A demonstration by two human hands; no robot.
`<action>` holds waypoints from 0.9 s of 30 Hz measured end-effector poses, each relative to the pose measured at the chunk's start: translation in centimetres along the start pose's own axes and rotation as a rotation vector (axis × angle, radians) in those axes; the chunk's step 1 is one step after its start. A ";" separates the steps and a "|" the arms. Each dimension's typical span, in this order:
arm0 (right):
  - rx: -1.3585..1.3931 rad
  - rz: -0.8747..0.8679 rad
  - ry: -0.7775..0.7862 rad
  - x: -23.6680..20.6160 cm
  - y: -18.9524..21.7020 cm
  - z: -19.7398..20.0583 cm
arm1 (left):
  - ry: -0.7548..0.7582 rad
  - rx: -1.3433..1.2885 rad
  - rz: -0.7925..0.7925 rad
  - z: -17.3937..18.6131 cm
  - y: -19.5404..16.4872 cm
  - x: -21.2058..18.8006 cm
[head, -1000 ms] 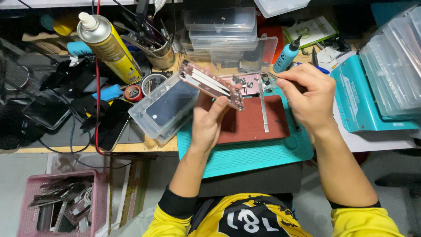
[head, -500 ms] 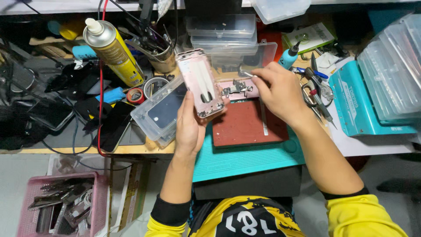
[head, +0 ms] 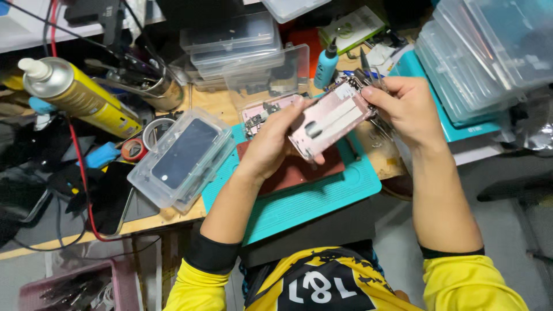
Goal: The person disassembles a smartphone, using a pry tool to separate the frame and remove internal components. They place removed parts into plastic storage boxes, then hold the phone chassis and use a tool to work on the internal board and battery area.
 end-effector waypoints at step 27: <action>-0.363 0.468 0.007 -4.1 4.2 -5.1 | -0.085 -0.252 -0.508 -0.5 1.9 -2.8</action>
Point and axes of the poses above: each hand's wrist, its own x-axis towards the middle knuckle, its own z-axis out of the back of the hand, y = z × x, the point moved 1 cm from there along x, towards the middle knuckle, and after that the axes turned 2 degrees about z, right-handed, at the moved point
